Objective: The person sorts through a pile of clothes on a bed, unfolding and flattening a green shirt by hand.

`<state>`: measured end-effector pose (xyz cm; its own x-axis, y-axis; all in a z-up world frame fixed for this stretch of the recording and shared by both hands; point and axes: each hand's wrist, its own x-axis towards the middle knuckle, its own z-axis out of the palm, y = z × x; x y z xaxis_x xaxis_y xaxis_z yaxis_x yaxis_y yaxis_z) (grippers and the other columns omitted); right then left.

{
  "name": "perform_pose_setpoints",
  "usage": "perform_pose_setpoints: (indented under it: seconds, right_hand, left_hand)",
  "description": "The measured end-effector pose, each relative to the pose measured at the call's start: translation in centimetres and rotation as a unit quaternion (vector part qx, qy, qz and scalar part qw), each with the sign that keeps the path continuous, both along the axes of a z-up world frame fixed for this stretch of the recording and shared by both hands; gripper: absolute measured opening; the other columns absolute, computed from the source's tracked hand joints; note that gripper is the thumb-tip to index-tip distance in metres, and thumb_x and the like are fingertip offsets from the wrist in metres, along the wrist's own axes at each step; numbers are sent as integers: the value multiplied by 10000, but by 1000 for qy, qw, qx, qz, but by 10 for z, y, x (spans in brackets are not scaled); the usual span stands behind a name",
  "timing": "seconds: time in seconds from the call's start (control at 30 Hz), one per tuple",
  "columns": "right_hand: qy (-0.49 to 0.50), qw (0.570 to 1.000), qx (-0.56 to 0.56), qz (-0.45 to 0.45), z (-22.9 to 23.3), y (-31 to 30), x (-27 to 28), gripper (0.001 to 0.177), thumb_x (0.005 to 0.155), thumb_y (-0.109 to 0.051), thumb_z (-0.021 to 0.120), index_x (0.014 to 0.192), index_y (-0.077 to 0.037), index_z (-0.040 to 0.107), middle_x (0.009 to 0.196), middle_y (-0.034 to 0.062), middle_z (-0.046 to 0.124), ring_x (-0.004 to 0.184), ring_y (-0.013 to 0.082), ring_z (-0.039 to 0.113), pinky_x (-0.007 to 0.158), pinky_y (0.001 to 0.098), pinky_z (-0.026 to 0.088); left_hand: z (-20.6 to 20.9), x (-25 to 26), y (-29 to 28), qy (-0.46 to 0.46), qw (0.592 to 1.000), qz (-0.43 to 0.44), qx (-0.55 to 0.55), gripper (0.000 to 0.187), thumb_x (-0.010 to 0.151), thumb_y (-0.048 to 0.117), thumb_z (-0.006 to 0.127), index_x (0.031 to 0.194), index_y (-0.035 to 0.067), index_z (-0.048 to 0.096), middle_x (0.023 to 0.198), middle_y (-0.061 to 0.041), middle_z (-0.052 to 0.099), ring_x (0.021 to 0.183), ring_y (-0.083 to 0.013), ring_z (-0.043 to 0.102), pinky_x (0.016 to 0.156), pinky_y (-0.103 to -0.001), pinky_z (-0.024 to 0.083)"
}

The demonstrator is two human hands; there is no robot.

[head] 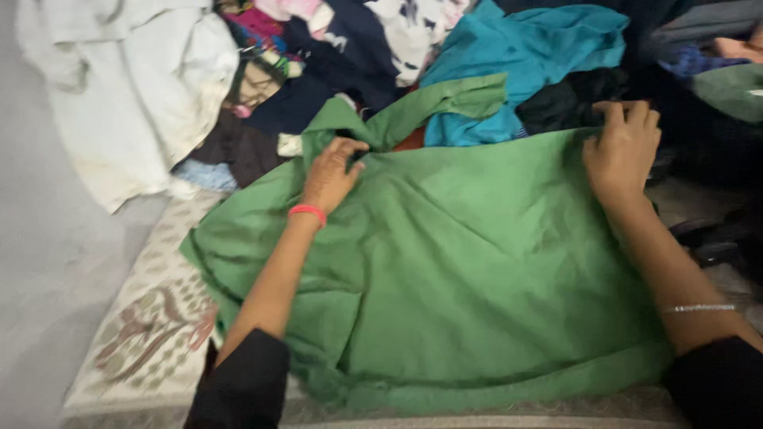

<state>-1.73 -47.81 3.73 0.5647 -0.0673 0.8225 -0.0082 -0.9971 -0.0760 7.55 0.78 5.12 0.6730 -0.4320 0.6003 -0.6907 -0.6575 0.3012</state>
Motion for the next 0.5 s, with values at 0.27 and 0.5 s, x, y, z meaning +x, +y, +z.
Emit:
perform_pose_setpoints:
  seconds: [0.27,0.5]
  right_hand:
    - [37,963,45,261,49,177,-41,329,836,-12,760,1157,-45,700,1217,167,576,1182,379,538,1021,472,459]
    - [92,836,22,541,50,389,-100,261,924,-314,742,1006,-67,741,1066,133,659,1070,360,605,957,464,470]
  left_hand:
    - [-10,-77,192,-99,943,315,-44,463,953,265,740,1347,83,579,1264,-136,639,1173,-367,593,1013,-477,464]
    - [-32,-135,275,396,812,238,-358,732,866,592,651,1390,104,500,1164,-72,670,1013,-222,655,817,-409,542]
